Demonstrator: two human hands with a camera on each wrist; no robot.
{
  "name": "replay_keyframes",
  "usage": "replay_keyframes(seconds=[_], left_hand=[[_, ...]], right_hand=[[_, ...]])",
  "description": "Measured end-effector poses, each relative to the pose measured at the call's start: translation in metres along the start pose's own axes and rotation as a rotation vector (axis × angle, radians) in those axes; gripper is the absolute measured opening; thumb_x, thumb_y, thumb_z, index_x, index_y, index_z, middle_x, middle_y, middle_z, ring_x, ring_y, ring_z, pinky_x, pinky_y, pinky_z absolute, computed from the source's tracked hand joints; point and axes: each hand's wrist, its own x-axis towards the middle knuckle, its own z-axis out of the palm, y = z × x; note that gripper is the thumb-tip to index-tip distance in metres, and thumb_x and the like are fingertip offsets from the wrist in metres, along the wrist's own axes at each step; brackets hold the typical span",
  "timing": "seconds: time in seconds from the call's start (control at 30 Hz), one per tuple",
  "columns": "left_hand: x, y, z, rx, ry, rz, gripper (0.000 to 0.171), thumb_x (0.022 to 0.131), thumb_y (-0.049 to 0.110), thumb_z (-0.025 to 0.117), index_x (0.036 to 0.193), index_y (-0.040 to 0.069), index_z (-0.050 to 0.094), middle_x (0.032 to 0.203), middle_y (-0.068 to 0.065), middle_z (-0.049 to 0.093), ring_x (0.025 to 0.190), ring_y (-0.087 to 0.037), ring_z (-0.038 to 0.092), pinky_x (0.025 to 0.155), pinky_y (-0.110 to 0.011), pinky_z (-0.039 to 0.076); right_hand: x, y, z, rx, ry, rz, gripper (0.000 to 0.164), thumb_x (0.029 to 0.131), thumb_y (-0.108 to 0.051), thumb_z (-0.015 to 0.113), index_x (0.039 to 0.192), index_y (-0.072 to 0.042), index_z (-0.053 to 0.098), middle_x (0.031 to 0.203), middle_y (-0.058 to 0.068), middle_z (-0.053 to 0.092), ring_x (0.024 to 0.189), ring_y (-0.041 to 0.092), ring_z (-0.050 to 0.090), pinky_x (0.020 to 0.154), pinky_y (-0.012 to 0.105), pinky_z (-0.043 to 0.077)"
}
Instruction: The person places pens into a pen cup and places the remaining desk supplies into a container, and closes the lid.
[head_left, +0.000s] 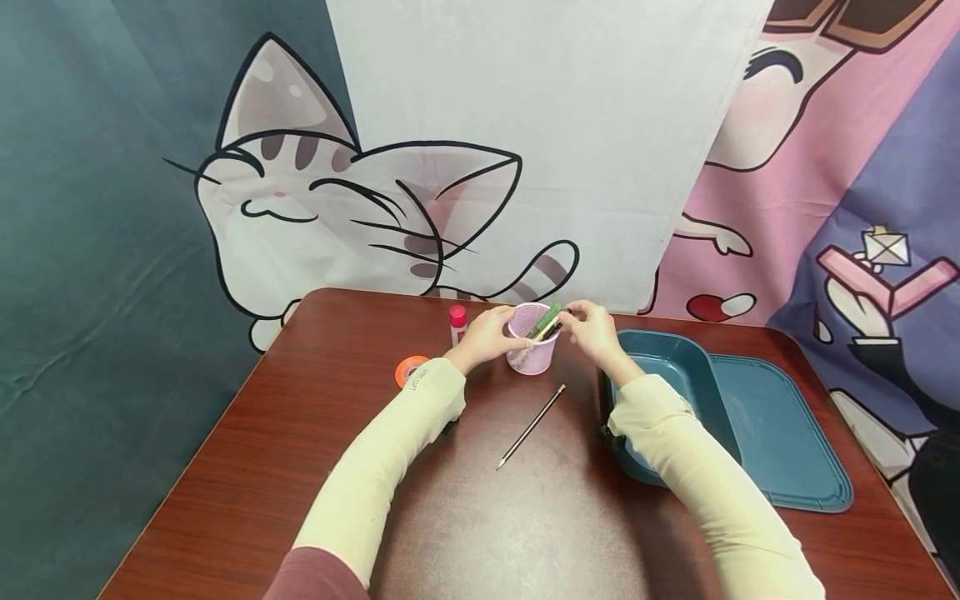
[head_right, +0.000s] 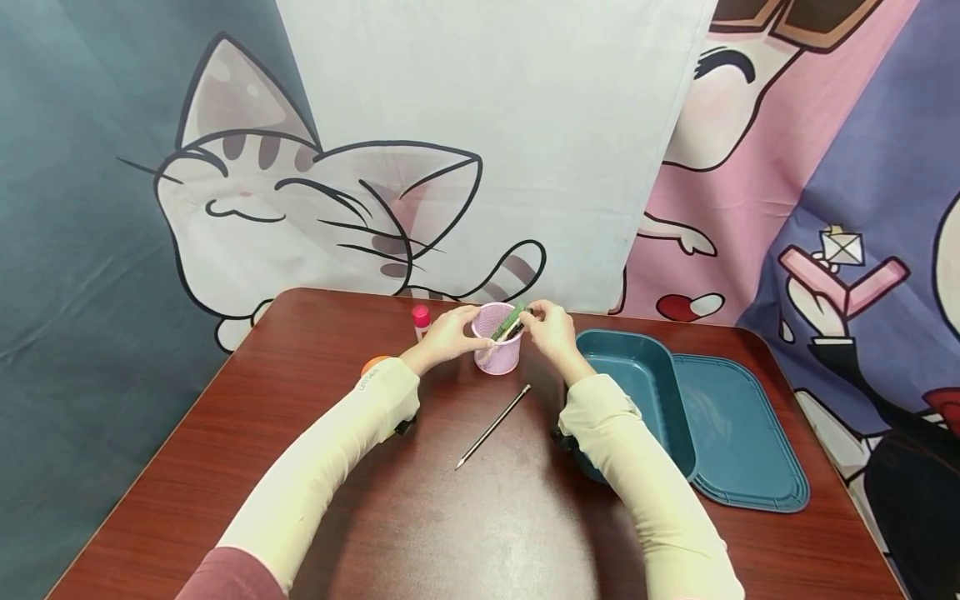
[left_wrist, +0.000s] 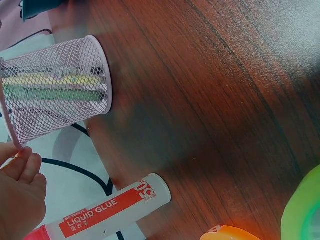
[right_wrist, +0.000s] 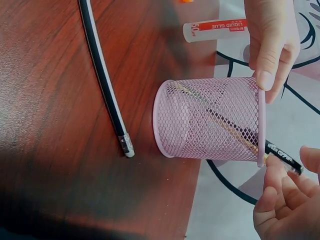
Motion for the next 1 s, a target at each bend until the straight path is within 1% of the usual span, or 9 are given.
replay_keyframes(seconds=[0.03,0.13,0.33,0.5,0.63,0.7,0.83,0.87,1.0], left_hand=[[0.003,-0.005,0.003,-0.005,0.012,0.023,0.067,0.071,0.047,0.068,0.125,0.012,0.050,0.123,-0.005,0.053,0.112,-0.018,0.049,0.095,-0.032,0.040],[0.002,-0.005,0.003,-0.002,0.015,0.025,0.069,0.070,0.050,0.067,0.124,0.011,0.050,0.123,-0.005,0.053,0.113,-0.018,0.048,0.095,-0.032,0.039],[0.000,0.000,0.002,0.000,0.007,-0.013,0.068,0.071,0.043,0.070,0.127,0.011,0.048,0.127,-0.005,0.051,0.116,-0.019,0.046,0.097,-0.035,0.038],[0.001,0.001,0.002,0.041,0.001,-0.023,0.068,0.071,0.043,0.069,0.127,0.012,0.047,0.126,-0.004,0.051,0.114,-0.018,0.047,0.096,-0.033,0.039],[0.001,0.000,0.002,0.026,0.010,-0.004,0.069,0.071,0.048,0.067,0.126,0.012,0.049,0.125,-0.005,0.051,0.113,-0.019,0.048,0.096,-0.033,0.039],[0.001,0.000,0.001,0.015,0.006,-0.005,0.070,0.071,0.050,0.066,0.127,0.012,0.048,0.126,-0.006,0.051,0.114,-0.019,0.047,0.096,-0.032,0.038],[0.001,-0.001,0.001,0.029,0.016,0.008,0.068,0.071,0.049,0.066,0.126,0.012,0.049,0.124,-0.005,0.052,0.112,-0.019,0.049,0.095,-0.032,0.039],[0.001,0.000,0.001,0.027,-0.001,-0.007,0.067,0.072,0.045,0.068,0.127,0.012,0.048,0.125,-0.005,0.051,0.113,-0.019,0.048,0.096,-0.033,0.039],[0.001,0.000,0.001,0.032,0.009,0.006,0.064,0.072,0.043,0.069,0.125,0.013,0.050,0.124,-0.005,0.052,0.112,-0.018,0.049,0.095,-0.034,0.039]], right_hand=[[-0.001,0.001,0.000,-0.001,0.005,-0.003,0.031,0.087,-0.021,0.054,0.110,0.000,0.055,0.091,0.020,0.063,0.050,0.005,0.052,0.052,0.021,0.046],[-0.005,0.002,-0.001,0.002,0.030,0.011,0.034,0.085,-0.021,0.056,0.113,-0.001,0.053,0.088,0.019,0.062,0.051,0.009,0.054,0.053,0.022,0.046],[-0.016,0.002,0.000,-0.018,0.066,0.056,0.033,0.084,-0.020,0.057,0.111,-0.002,0.050,0.085,0.015,0.059,0.063,0.025,0.060,0.053,0.021,0.043],[-0.024,0.004,0.003,-0.019,0.080,0.071,0.028,0.082,-0.017,0.059,0.103,-0.002,0.048,0.079,0.010,0.055,0.067,0.029,0.060,0.052,0.022,0.041],[-0.027,0.007,0.006,-0.038,0.072,0.050,0.024,0.081,-0.016,0.061,0.097,-0.002,0.051,0.074,0.008,0.054,0.061,0.020,0.057,0.053,0.022,0.041],[-0.028,0.010,0.007,-0.046,0.062,0.026,0.022,0.079,-0.015,0.062,0.095,-0.003,0.053,0.074,0.008,0.055,0.062,0.016,0.053,0.054,0.022,0.040],[-0.032,0.012,0.010,-0.042,0.034,-0.029,0.019,0.077,-0.012,0.064,0.092,-0.002,0.057,0.080,0.012,0.058,0.071,0.020,0.052,0.059,0.024,0.040],[-0.033,0.013,0.011,-0.045,0.027,-0.045,0.019,0.076,-0.011,0.065,0.091,-0.001,0.058,0.082,0.014,0.060,0.074,0.022,0.053,0.060,0.024,0.040],[-0.037,0.018,0.015,-0.059,-0.022,-0.077,0.022,0.075,-0.010,0.065,0.093,0.001,0.059,0.090,0.017,0.063,0.082,0.027,0.058,0.067,0.030,0.045]])
